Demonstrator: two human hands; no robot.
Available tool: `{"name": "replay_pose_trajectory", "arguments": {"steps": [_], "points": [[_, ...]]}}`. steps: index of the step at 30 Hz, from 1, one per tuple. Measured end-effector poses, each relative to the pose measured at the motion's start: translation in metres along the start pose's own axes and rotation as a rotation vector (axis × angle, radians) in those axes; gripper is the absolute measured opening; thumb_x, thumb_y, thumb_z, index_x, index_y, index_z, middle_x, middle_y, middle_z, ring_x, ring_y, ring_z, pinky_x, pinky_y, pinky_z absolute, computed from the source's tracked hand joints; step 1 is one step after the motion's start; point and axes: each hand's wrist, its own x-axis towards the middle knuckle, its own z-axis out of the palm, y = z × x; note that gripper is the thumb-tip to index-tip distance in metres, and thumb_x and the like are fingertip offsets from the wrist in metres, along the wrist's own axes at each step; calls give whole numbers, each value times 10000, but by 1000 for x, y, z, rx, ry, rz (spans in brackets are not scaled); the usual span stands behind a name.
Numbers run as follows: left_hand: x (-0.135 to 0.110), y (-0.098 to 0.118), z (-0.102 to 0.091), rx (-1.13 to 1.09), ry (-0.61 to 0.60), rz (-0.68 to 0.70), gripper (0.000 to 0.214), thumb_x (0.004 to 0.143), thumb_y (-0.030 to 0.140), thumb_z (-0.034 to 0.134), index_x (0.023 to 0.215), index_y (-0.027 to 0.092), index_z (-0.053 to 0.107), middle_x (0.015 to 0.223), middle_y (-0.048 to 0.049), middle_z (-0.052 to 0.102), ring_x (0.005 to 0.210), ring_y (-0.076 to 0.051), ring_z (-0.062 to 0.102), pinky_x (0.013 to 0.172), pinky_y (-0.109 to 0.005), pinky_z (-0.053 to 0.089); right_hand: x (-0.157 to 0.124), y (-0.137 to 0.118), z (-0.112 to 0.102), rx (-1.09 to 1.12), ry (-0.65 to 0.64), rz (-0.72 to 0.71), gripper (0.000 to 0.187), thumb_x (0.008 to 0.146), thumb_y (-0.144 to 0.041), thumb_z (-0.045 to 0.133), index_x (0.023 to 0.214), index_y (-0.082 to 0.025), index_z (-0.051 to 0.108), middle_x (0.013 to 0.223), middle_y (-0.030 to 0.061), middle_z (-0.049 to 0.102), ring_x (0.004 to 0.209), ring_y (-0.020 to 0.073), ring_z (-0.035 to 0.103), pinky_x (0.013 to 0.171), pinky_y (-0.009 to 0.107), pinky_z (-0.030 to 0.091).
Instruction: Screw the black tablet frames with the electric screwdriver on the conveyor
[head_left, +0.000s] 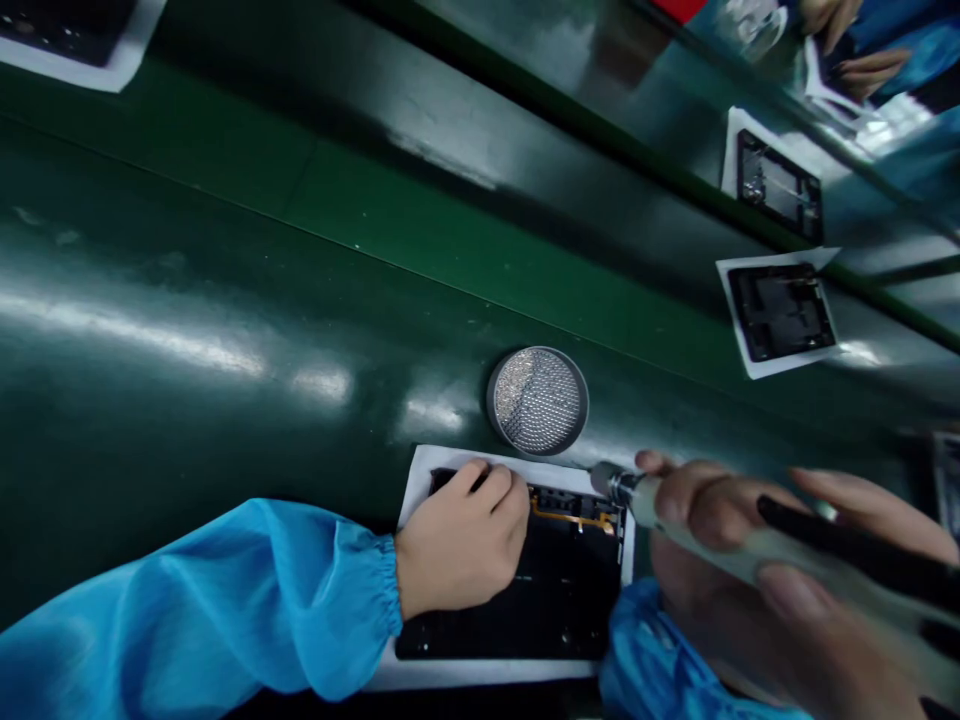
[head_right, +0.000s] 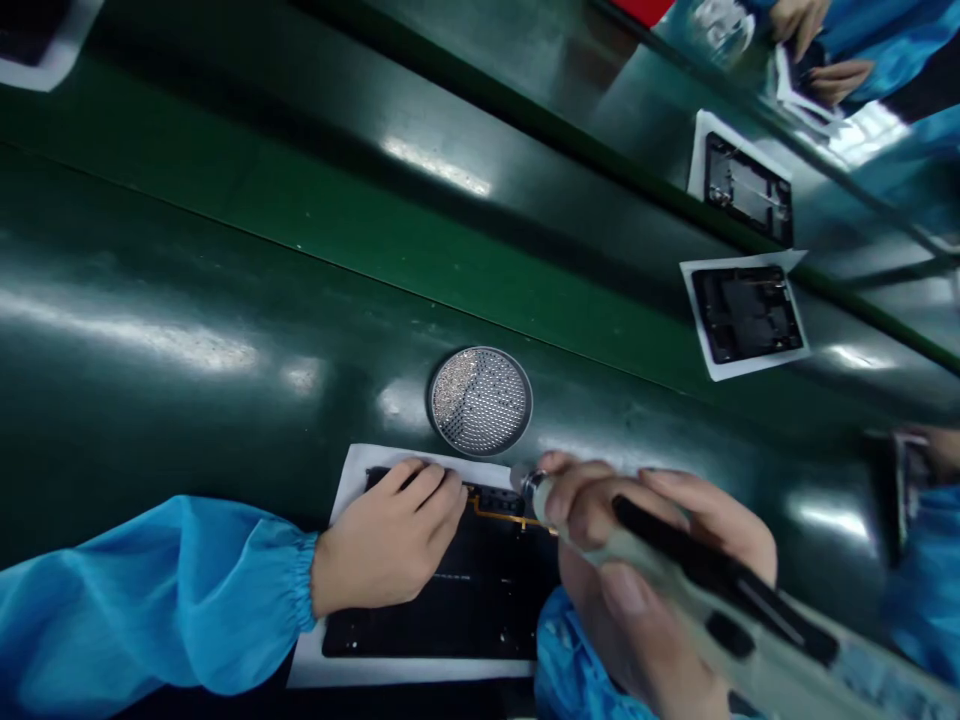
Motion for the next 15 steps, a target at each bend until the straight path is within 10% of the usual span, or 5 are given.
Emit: {"name": "replay_pose_trajectory", "arguments": {"steps": [6, 15], "points": [[-1, -1, 3, 14, 17, 18, 373, 981, 213, 456, 1258, 43, 639, 1238, -182, 651, 1094, -319, 601, 961, -482, 417, 31, 8, 16, -21, 121, -112, 284, 754, -152, 721, 1036, -187, 726, 823, 31, 703, 797, 231, 668, 914, 506, 530], [0, 1, 3, -32, -26, -25, 400, 976, 250, 453, 1260, 40, 642, 1280, -175, 627, 1122, -322, 571, 984, -469, 409, 25, 28, 34, 91, -57, -151, 310, 821, -59, 633, 1072, -234, 682, 684, -32, 640, 629, 155, 614, 796, 433, 554]]}}
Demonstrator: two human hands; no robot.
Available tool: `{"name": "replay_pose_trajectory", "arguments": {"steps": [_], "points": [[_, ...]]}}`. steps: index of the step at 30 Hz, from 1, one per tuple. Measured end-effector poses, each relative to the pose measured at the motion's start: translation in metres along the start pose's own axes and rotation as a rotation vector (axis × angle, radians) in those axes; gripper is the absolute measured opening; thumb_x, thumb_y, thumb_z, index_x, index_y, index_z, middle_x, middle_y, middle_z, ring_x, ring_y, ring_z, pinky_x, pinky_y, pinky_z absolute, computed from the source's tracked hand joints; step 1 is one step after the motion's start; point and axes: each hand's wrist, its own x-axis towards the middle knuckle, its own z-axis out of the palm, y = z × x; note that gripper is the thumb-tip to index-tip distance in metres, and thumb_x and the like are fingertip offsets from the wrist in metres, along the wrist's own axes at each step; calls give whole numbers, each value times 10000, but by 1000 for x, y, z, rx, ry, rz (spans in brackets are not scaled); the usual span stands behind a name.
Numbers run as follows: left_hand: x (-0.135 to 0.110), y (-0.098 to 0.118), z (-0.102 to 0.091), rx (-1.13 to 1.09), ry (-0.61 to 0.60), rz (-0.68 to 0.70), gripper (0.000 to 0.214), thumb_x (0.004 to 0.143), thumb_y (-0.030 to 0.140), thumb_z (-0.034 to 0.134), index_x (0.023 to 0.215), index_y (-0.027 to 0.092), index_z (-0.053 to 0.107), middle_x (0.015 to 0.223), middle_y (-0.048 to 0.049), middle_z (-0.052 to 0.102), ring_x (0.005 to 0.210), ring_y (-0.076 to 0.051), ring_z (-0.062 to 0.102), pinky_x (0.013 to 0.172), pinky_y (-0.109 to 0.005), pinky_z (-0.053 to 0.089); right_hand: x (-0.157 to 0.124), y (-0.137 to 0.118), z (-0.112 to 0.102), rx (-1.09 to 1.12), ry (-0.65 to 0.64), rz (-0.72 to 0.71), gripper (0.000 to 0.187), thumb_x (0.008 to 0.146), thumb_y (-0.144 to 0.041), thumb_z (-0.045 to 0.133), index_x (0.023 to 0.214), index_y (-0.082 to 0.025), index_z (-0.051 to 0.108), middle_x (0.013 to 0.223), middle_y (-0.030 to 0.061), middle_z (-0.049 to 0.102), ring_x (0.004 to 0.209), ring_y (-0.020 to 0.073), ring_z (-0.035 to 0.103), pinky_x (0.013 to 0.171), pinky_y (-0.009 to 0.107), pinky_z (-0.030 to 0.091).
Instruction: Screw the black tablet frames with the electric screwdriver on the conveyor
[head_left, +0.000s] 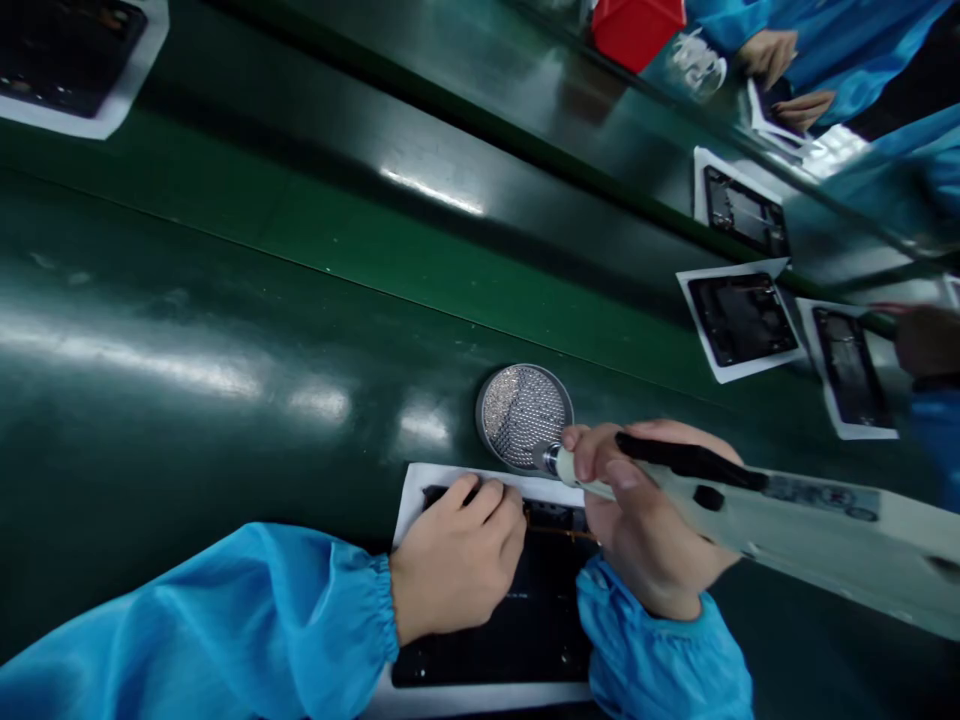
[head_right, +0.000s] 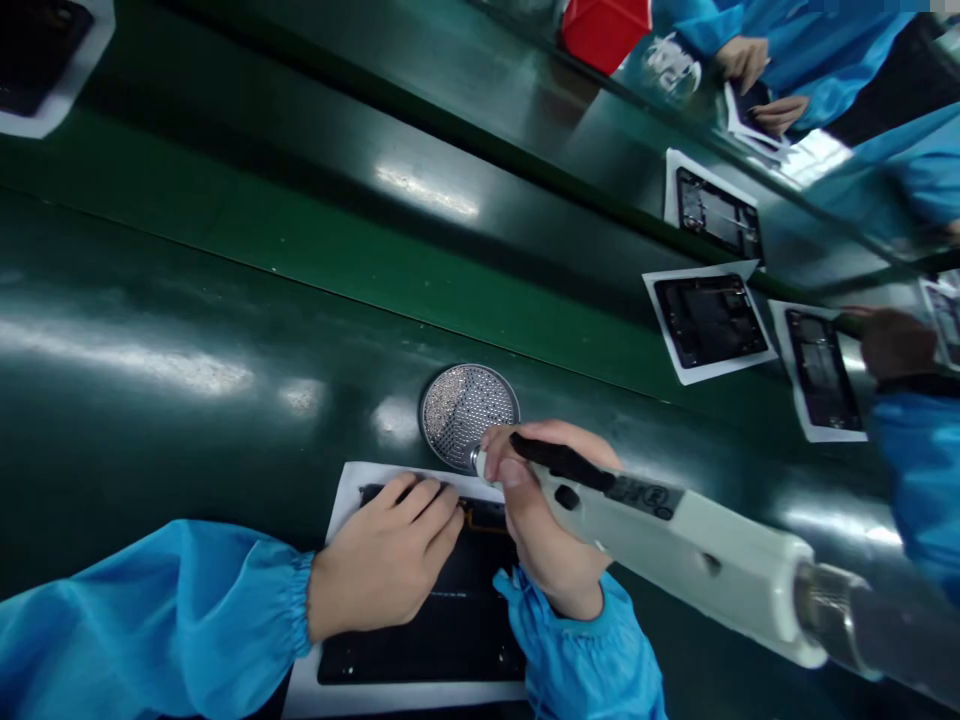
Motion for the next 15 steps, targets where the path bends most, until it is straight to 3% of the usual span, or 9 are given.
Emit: {"name": "replay_pose_trajectory", "arguments": {"steps": [15], "points": [[-1, 0, 0, -3, -16, 10, 449, 986, 272, 424, 1305, 21, 616, 1300, -176, 612, 1136, -321, 551, 1001, -467, 390, -5, 15, 5, 65, -5, 25, 269, 820, -71, 635, 1036, -224, 688, 645, -35, 625, 596, 156, 602, 714, 412, 555]]}}
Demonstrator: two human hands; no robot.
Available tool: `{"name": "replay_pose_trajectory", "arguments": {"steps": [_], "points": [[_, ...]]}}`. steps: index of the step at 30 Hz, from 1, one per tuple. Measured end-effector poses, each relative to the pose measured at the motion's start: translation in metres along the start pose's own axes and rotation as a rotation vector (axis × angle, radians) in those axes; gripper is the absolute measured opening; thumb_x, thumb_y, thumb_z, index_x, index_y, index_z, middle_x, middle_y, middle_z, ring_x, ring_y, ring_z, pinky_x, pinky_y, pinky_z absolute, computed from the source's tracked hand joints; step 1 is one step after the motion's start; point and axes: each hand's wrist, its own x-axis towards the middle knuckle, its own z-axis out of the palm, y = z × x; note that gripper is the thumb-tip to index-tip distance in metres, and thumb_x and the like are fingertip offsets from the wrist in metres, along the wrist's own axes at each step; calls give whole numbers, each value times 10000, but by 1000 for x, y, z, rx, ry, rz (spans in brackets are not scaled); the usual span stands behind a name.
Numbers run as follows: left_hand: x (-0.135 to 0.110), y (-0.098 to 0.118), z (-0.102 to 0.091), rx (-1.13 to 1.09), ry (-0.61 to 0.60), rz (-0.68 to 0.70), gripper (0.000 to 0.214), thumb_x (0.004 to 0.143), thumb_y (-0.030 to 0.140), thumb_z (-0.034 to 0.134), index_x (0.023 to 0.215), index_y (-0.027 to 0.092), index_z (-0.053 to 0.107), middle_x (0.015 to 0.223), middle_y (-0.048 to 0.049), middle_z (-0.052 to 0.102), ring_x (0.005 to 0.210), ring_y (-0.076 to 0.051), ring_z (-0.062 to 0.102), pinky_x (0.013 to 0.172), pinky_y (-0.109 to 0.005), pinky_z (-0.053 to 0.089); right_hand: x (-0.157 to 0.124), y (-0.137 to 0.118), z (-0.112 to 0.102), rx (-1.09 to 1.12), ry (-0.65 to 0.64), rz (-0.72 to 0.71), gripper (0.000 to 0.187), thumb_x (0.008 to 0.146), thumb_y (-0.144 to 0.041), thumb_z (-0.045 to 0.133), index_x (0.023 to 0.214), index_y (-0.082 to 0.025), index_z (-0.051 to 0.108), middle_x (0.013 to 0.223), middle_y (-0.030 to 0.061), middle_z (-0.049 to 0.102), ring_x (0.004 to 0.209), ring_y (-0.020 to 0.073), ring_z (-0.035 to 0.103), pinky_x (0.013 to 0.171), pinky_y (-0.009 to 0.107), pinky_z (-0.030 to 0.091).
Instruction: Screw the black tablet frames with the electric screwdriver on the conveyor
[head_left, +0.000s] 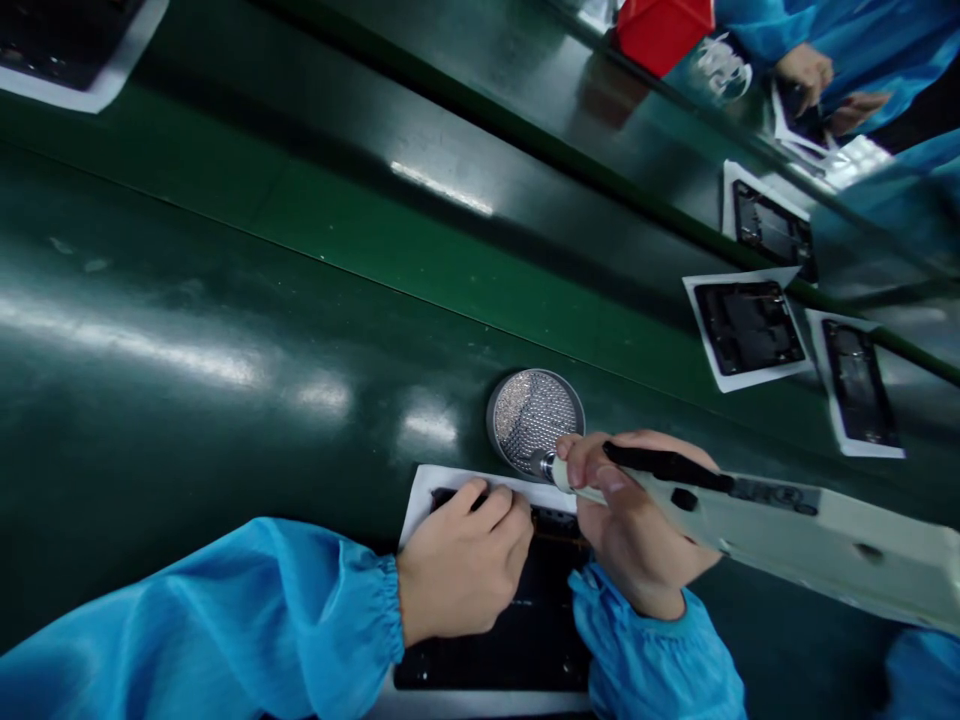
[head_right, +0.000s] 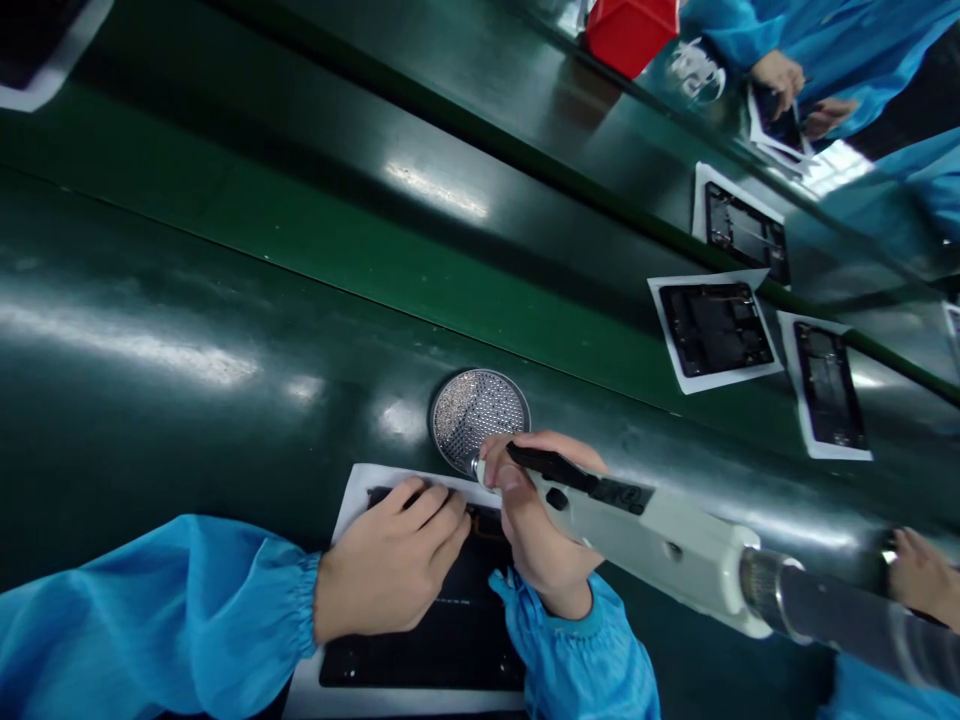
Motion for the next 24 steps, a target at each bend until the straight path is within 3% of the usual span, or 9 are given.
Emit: {"name": "replay_pose_trajectory", "arguments": {"steps": [24], "points": [[2, -1, -1, -7, -10, 5, 444, 970, 282, 454, 1283, 20, 627, 1289, -180, 613, 1106, -321, 550, 965, -468, 399, 2, -2, 2, -28, 8, 11, 285, 818, -72, 636, 1035, -243, 704, 649, -32, 628, 600, 146, 593, 734, 406, 540]]}}
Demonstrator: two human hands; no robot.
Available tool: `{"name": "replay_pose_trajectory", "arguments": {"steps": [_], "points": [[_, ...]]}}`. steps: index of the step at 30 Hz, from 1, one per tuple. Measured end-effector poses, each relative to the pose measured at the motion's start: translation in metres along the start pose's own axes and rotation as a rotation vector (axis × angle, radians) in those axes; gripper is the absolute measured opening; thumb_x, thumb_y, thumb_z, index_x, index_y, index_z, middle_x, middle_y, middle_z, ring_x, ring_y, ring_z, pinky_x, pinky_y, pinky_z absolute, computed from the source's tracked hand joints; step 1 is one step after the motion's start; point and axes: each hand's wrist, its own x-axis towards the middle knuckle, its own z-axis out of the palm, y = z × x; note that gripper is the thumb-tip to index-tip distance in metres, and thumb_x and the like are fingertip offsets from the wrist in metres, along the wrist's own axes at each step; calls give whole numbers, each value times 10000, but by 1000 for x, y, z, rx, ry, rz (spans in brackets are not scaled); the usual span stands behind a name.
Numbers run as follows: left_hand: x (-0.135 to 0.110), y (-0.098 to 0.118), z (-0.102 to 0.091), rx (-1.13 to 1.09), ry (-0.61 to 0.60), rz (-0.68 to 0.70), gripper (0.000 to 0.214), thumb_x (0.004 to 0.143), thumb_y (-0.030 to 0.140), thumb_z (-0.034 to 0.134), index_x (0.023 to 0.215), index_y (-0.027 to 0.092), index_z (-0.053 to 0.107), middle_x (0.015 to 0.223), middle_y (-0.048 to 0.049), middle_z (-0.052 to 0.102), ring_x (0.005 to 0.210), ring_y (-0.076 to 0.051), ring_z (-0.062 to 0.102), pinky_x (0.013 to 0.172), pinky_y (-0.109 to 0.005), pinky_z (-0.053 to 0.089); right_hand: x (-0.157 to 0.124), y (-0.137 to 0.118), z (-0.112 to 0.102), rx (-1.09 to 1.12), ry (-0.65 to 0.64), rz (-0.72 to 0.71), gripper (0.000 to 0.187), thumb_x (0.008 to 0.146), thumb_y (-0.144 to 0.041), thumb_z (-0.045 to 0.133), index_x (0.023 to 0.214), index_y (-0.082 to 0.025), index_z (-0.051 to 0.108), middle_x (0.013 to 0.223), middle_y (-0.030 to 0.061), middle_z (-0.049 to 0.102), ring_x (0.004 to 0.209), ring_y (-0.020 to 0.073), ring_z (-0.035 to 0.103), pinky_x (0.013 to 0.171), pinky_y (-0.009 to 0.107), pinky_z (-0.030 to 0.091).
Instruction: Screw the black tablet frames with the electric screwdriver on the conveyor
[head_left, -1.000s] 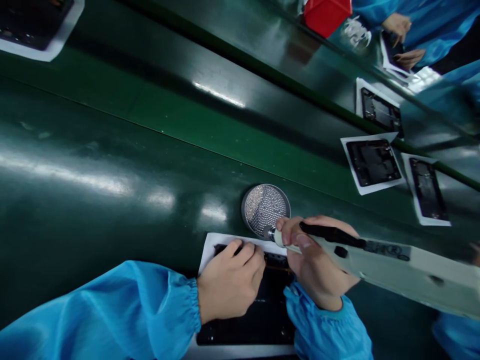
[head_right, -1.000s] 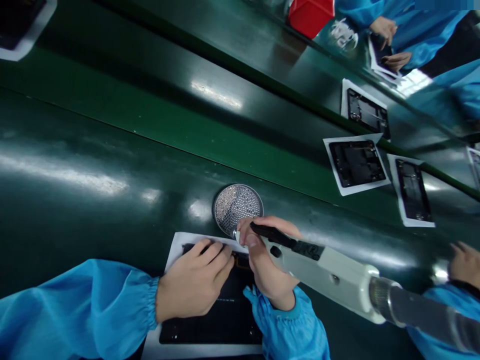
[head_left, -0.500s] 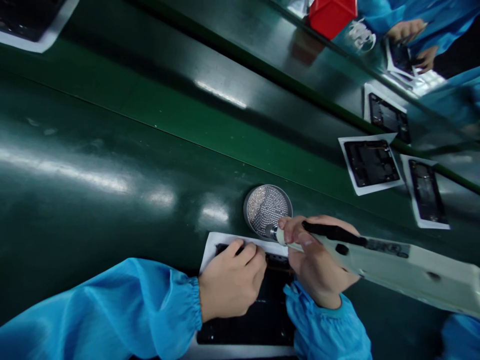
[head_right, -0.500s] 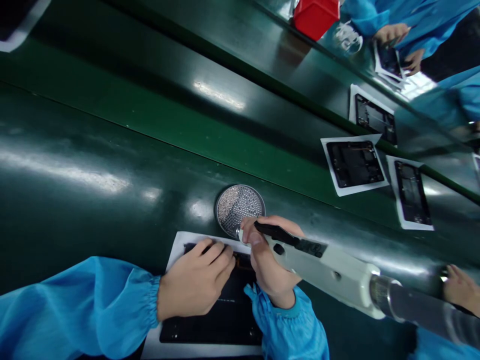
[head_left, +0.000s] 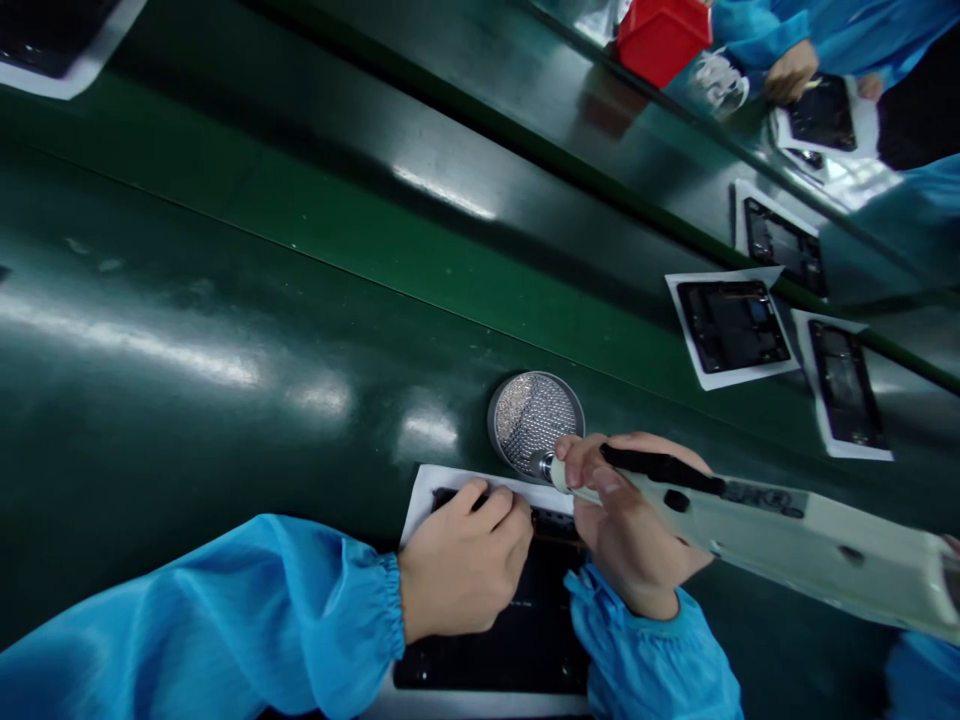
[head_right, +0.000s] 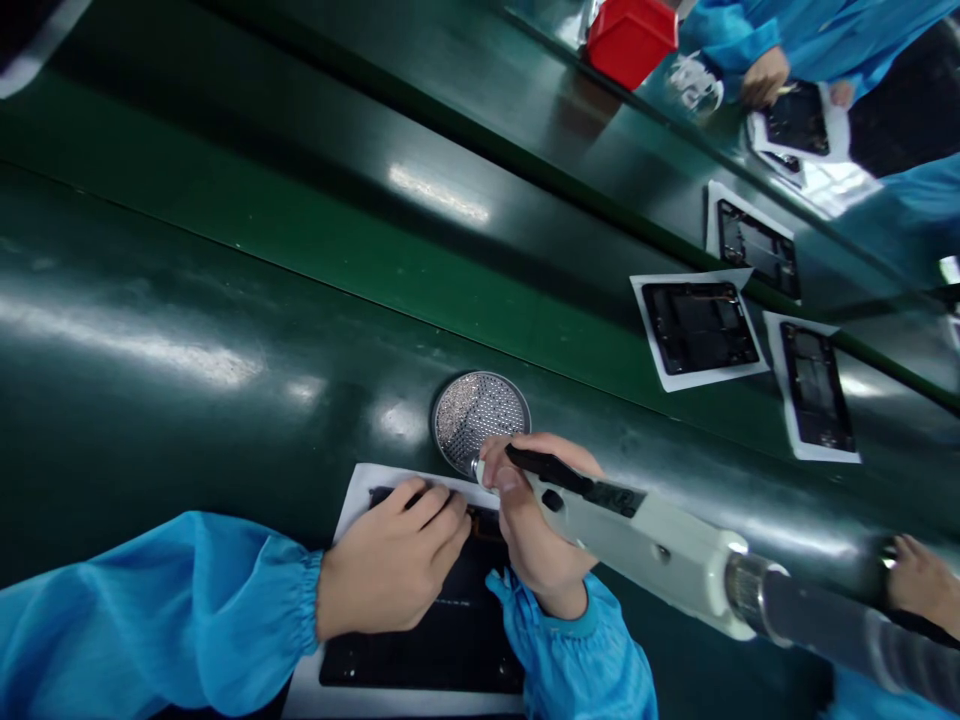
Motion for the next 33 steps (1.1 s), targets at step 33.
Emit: {"name": "replay_pose_trajectory", "arguments": {"steps": [33], "points": [[0, 0, 2, -32, 78, -24, 300, 934, 230, 504, 1060, 44, 703, 1123, -191, 631, 1006, -310, 552, 875, -459, 403, -46, -20, -10, -108, 15, 97, 271, 806, -135, 657, 1033, -278, 698, 643, -34, 623, 576, 160, 585, 744, 462, 560]]}}
